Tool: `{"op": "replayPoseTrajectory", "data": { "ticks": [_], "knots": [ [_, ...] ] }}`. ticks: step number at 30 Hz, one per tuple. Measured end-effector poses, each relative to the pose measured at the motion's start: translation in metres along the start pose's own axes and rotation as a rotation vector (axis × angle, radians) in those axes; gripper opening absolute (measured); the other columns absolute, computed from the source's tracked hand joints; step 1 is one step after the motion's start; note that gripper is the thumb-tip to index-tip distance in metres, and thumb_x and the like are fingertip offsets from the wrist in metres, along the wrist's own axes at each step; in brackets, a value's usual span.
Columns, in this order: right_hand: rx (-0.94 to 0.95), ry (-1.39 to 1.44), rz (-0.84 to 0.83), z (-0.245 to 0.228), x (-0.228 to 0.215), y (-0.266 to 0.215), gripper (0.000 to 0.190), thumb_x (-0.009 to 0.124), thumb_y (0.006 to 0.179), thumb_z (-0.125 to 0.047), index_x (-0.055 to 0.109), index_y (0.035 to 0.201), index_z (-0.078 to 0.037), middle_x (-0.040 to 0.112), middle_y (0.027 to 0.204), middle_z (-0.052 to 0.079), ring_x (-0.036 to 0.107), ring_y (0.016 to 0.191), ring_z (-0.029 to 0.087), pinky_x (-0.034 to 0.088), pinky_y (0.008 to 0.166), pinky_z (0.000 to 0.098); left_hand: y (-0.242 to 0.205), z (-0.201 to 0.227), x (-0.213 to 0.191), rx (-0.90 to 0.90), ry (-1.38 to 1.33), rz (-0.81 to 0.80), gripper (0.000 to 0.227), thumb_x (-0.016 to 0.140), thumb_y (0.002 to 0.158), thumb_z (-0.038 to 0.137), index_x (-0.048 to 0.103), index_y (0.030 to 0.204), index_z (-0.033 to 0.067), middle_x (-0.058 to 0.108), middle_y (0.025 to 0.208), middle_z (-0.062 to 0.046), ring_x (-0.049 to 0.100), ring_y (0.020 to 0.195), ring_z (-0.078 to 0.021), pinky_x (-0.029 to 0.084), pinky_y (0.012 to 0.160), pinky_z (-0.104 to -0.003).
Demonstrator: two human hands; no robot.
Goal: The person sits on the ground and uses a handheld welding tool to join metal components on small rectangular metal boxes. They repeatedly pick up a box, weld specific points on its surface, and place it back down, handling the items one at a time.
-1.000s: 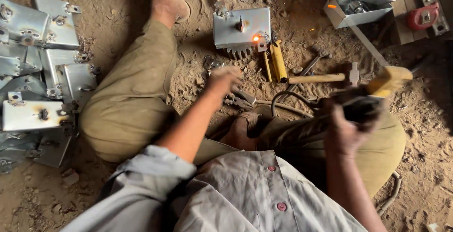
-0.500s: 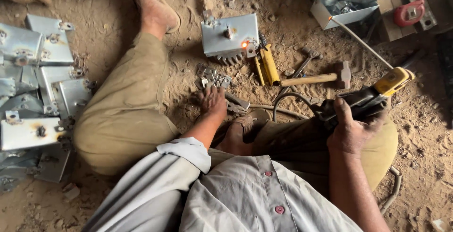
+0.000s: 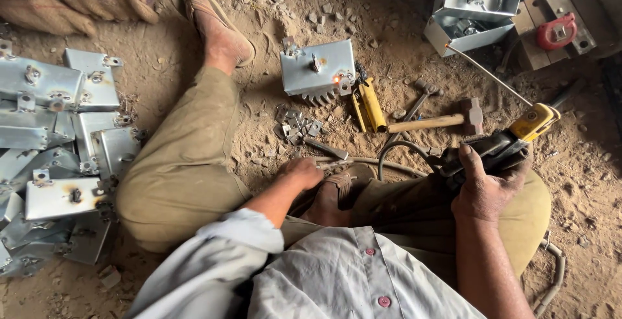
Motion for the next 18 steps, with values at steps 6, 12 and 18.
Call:
{"op": "replayPoseTrajectory", "data": {
  "ticks": [6,12,18],
  "knots": [
    [-0.026,-0.010,-0.008,-0.002,0.001,0.000,0.063,0.084,0.091,0.007,0.050,0.142,-0.009,0.059,0.125,0.007,0.067,0.114,0.020,0.063,0.103,0.0366,-0.019,0.016,-0.006,0.326,-0.618,-0.222,0.042,0.070,0.090,0.037,0.062,0.129,0.0243,0.071,0.088,-0.004,0.066,0.077,-0.0168,0.057,0.072,-0.036],
    [-0.001,-0.022,0.022,-0.003,0.002,0.002,0.061,0.083,0.088,0.006,0.051,0.138,-0.009,0.061,0.122,0.006,0.069,0.111,0.019,0.064,0.098,0.0347,-0.026,0.044,-0.051,0.516,-1.285,-0.248,0.045,0.072,0.094,0.041,0.062,0.125,0.0094,0.074,0.108,-0.009,0.073,0.093,-0.0215,0.060,0.088,-0.044],
    [-0.026,-0.047,0.006,0.000,0.000,0.004,0.058,0.081,0.091,0.007,0.051,0.138,-0.007,0.062,0.123,0.007,0.069,0.109,0.019,0.063,0.097,0.0338,-0.038,0.059,-0.076,0.571,-1.584,-0.448,0.039,0.066,0.093,0.039,0.060,0.125,0.0172,0.073,0.112,-0.008,0.074,0.099,-0.0247,0.062,0.088,-0.049]
  ]
}}
Point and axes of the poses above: each hand's wrist, its own y-axis towards the middle knuckle, its own x-axis out of the palm, z = x × y, the point moved 6 cm from there along y, towards the middle knuckle
